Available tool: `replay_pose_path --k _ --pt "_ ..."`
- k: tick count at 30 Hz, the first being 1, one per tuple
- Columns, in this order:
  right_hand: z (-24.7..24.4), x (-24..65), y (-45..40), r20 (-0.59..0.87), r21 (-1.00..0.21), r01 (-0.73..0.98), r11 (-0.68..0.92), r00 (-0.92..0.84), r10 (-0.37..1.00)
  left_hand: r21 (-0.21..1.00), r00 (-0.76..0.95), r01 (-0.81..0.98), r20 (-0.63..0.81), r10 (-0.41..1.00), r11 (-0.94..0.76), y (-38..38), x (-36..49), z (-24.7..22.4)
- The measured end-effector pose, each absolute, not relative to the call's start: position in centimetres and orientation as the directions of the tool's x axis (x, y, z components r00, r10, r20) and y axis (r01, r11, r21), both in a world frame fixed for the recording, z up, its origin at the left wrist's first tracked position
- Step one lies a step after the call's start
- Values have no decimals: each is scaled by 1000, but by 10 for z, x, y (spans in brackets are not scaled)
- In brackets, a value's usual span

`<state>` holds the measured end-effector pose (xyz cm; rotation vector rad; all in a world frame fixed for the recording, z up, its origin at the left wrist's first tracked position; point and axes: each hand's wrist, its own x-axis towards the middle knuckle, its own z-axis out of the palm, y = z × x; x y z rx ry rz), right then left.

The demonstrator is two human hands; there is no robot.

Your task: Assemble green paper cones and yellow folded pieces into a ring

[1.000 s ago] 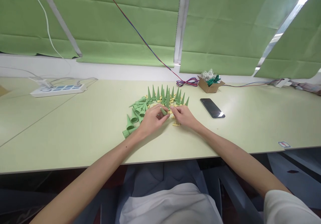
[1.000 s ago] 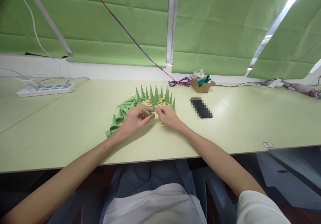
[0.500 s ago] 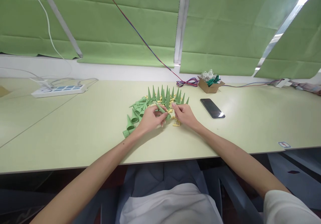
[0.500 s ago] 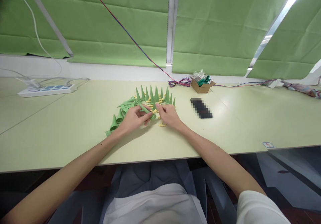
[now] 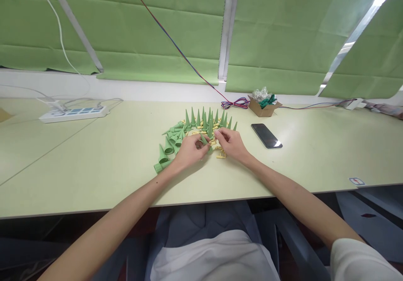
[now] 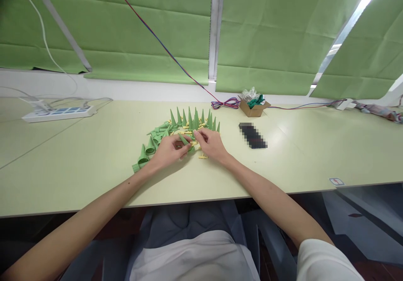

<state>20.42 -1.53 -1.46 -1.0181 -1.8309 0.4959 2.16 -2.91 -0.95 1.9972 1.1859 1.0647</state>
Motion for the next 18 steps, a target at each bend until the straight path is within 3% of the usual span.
replay_pose_path --k 6,18 --pt "-16 203 -17 539 -676 360 643 -355 764 635 345 555 413 843 -538 -28 22 -12" --pt "-21 203 -11 547 -653 361 666 -383 744 597 412 522 449 793 -610 -31 21 -12"
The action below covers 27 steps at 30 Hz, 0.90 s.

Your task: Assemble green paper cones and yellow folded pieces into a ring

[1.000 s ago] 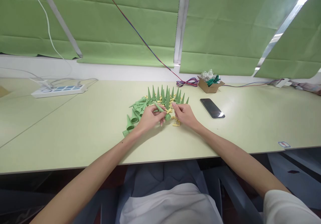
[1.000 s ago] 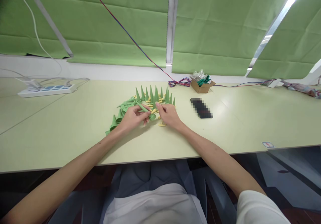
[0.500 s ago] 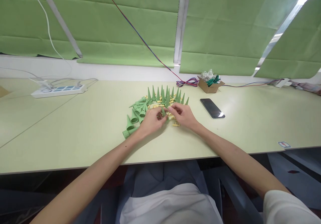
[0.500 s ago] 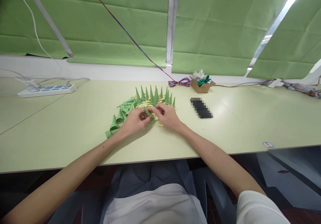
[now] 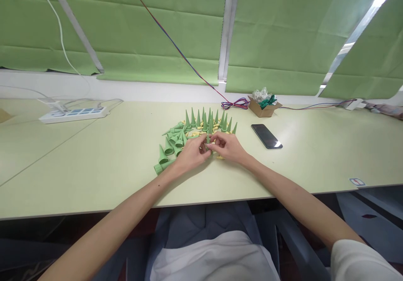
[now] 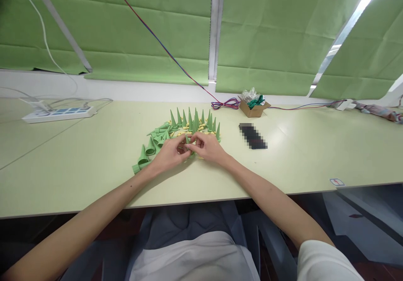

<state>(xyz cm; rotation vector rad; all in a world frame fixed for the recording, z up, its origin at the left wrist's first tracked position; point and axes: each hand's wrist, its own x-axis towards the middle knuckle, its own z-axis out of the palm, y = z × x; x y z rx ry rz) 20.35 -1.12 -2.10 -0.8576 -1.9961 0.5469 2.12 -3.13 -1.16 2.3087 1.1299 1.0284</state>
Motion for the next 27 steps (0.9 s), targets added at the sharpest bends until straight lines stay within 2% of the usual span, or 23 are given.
replay_pose_path --k 14,21,27 --pt "-16 204 -15 600 -605 399 689 -342 724 618 400 460 497 770 -638 -30 21 -16" --pt "-14 211 -8 667 -635 449 629 -94 739 615 305 463 566 766 -638 -31 21 -11" --pt "-12 213 -7 663 -613 532 584 -55 746 567 305 484 605 736 -667 -28 21 -14"
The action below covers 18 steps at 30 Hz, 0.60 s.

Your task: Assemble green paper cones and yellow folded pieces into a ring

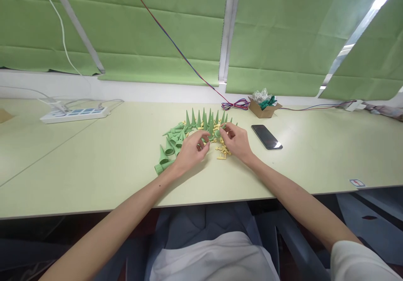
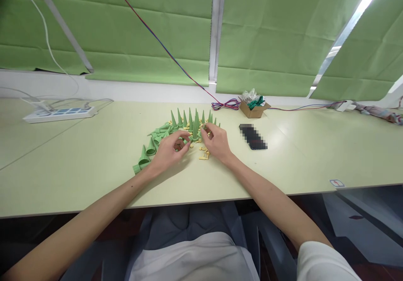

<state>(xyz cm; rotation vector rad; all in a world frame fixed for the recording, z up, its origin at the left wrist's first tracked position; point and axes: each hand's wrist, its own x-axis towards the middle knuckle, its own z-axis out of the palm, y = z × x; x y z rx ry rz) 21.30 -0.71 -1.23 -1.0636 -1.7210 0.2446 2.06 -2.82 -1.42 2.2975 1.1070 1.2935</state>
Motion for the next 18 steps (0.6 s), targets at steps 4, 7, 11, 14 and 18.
replay_pose_path --k 4,7,11,14,18 --pt "-14 214 -5 641 -611 572 547 -49 766 541 312 498 617 722 -678 -26 20 -17" --pt "-14 214 -3 642 -605 587 538 -40 766 533 321 517 604 729 -669 -27 20 -16" --pt "-14 214 -3 644 -592 595 544 -56 763 545 331 531 572 751 -649 -28 20 -14" --pt "-14 214 -3 649 -575 607 548 -69 758 555 337 529 557 759 -642 -28 21 -14" --pt "-14 214 -3 653 -569 605 557 -79 753 542 357 532 553 753 -651 -27 21 -16"
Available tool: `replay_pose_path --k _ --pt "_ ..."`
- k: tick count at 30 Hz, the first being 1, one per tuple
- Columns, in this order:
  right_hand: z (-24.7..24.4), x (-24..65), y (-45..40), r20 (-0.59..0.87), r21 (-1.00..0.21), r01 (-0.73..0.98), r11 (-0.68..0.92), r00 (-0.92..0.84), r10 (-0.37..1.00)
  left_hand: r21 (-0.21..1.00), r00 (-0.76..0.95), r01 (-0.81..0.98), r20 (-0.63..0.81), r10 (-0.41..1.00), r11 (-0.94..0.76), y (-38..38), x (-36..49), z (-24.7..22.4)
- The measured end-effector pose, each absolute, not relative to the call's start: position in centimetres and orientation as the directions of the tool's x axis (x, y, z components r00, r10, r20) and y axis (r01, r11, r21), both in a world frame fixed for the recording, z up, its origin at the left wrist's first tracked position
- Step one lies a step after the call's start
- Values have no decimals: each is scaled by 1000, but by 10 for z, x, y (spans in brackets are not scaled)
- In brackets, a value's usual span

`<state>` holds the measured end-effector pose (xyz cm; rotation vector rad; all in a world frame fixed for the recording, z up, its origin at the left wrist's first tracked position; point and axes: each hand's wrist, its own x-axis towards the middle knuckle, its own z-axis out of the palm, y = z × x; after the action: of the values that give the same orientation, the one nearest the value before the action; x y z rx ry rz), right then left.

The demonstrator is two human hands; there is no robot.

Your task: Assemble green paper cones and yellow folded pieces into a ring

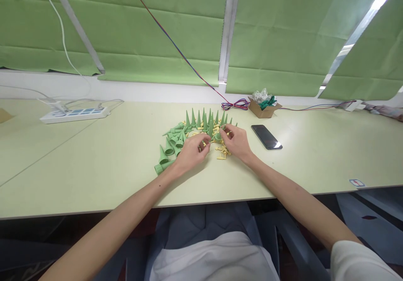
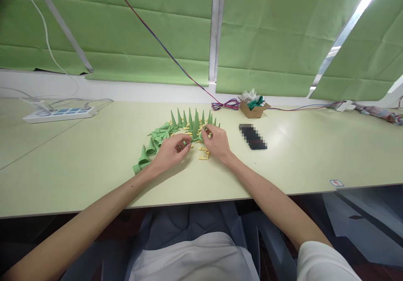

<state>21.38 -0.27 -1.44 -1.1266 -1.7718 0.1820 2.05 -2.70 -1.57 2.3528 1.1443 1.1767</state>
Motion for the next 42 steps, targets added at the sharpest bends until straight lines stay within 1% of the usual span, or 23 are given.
replay_pose_path --k 10,16,19,21,25,27,30,34,38,42 --pt "-16 211 -5 653 -601 548 582 -83 753 523 413 564 491 767 -639 -28 20 -15" --pt "-16 209 -8 670 -596 528 605 -88 737 512 501 545 435 748 -663 -31 20 -16" --pt "-15 209 -11 714 -556 542 631 -78 696 508 527 543 414 742 -669 -33 20 -15" --pt "-12 209 -15 751 -508 557 657 -85 654 513 523 549 405 750 -660 -35 20 -15" --pt "4 209 -25 798 -389 595 703 -163 580 525 517 563 379 768 -638 -38 21 -14" --pt "14 208 -29 786 -354 604 714 -220 577 526 523 565 368 769 -636 -39 22 -14" --pt "26 206 -29 741 -386 602 699 -249 623 528 530 564 358 769 -635 -40 21 -14" --pt "43 202 -14 730 -422 612 669 -208 651 530 536 564 349 769 -633 -39 21 -15" --pt "63 194 15 759 -425 630 650 -144 635 523 544 566 345 765 -638 -38 20 -16" --pt "74 183 52 758 -424 649 632 -128 640 516 546 576 334 768 -634 -37 20 -18"
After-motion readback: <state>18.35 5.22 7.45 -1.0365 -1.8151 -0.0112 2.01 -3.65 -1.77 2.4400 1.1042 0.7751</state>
